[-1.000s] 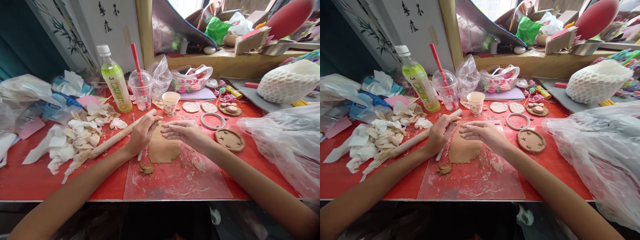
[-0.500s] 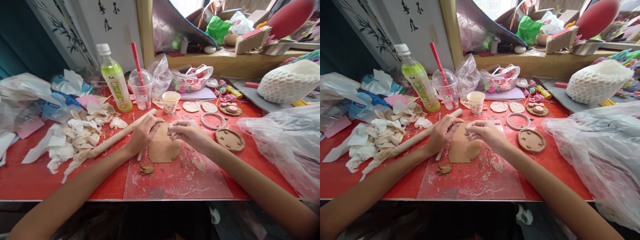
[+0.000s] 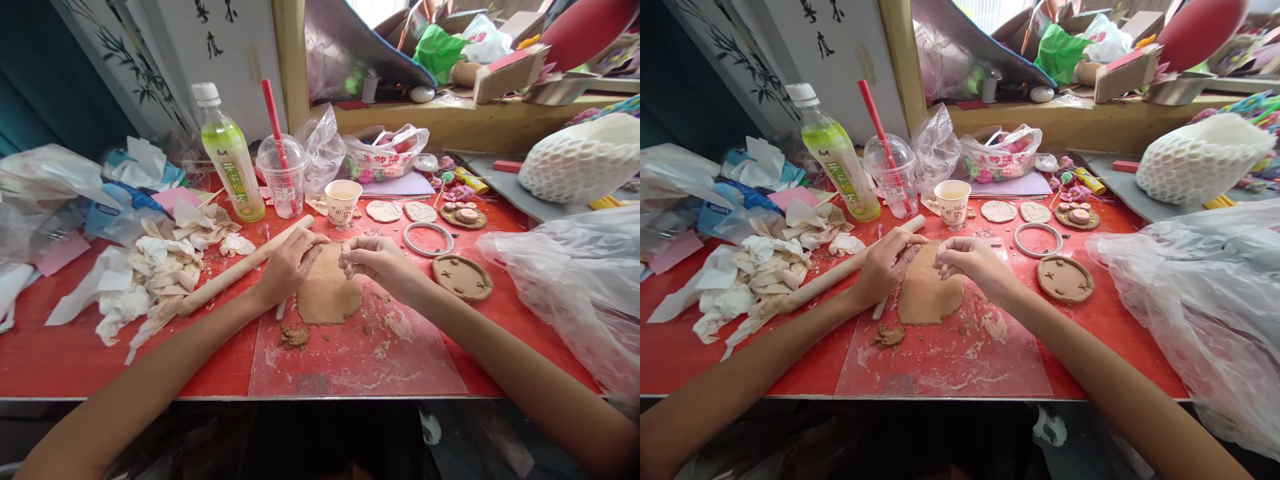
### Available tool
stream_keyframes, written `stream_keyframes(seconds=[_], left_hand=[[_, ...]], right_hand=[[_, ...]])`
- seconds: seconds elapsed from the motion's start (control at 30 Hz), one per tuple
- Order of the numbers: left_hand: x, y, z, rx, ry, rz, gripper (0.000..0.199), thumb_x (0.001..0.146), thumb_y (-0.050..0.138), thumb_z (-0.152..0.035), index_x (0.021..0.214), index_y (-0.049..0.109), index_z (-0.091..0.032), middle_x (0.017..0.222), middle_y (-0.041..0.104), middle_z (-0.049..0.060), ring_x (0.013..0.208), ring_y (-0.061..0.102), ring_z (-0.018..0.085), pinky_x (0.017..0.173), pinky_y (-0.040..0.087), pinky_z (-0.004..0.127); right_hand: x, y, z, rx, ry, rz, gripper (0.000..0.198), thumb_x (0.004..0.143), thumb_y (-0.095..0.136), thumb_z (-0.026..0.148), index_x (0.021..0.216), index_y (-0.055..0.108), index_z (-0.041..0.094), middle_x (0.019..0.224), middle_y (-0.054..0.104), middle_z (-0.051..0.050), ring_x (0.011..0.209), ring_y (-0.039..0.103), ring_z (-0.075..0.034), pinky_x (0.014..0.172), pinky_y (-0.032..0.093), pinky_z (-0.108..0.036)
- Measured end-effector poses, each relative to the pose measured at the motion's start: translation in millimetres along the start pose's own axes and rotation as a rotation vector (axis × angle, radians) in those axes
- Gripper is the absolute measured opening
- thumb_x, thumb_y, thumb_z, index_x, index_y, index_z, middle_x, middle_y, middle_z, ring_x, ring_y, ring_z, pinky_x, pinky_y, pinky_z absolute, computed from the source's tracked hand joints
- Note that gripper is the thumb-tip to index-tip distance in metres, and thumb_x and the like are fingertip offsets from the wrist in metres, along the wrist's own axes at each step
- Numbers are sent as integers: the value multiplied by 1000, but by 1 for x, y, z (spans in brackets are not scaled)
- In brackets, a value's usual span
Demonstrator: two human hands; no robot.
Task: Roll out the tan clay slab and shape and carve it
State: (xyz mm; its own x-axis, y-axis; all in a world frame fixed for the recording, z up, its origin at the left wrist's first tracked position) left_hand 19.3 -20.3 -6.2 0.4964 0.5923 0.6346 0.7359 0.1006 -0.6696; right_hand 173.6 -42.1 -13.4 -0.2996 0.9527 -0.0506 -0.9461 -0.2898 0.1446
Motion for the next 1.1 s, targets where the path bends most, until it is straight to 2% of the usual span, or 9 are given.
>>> stream_keyframes(seconds=[0.17, 0.43, 0.77, 0.9, 1.1], left_hand=[[0, 0, 0, 3, -10, 15, 17, 91, 44, -18, 103, 56, -18, 96, 59, 2, 93, 55, 12, 85, 45, 26], [-1, 2, 2, -3, 8, 22, 17, 91, 44, -18, 104, 56, -18, 97, 58, 3, 95, 55, 13, 85, 45, 27], [0, 2, 2, -9, -5, 24, 18, 91, 45, -18, 104, 56, -18, 98, 59, 3, 95, 55, 13, 84, 45, 26], [0, 2, 2, -4, 1, 25, 17, 91, 44, -18, 104, 56, -18, 98, 58, 3, 95, 55, 13, 85, 44, 27], [0, 2, 2, -2, 8, 39, 17, 91, 44, -18, 103, 56, -18, 98, 59, 3, 95, 55, 13, 87, 44, 27]], right_hand=[[3, -3, -4, -43, 13, -20, 8, 73, 59, 21, 67, 59, 15, 66, 59, 0, 58, 52, -7, 59, 41, -21], [12, -18, -11, -136, 83, -125, 16, 72, 61, 27, 63, 57, 14, 62, 56, 1, 51, 49, -6, 53, 40, -21], [13, -23, -14, -197, 32, -154, 21, 74, 63, 30, 63, 56, 14, 62, 58, 0, 49, 49, -5, 49, 38, -20], [13, -24, -15, -227, 33, -142, 23, 76, 62, 35, 66, 58, 14, 63, 60, -1, 52, 53, -7, 52, 43, -20], [13, -23, -15, -174, 64, -141, 17, 76, 62, 29, 69, 61, 14, 69, 63, -3, 55, 58, -8, 55, 48, -21]])
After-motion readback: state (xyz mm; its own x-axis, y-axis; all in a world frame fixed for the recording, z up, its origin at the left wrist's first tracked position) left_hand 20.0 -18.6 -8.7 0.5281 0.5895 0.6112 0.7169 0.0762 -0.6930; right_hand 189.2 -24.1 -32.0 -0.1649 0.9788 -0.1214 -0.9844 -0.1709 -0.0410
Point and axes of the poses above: each hand's wrist, its own x-axis towards the middle knuckle, its own y-axis out of the palm, z = x × y, the point moved 4 cm from there along x, towards the middle knuckle
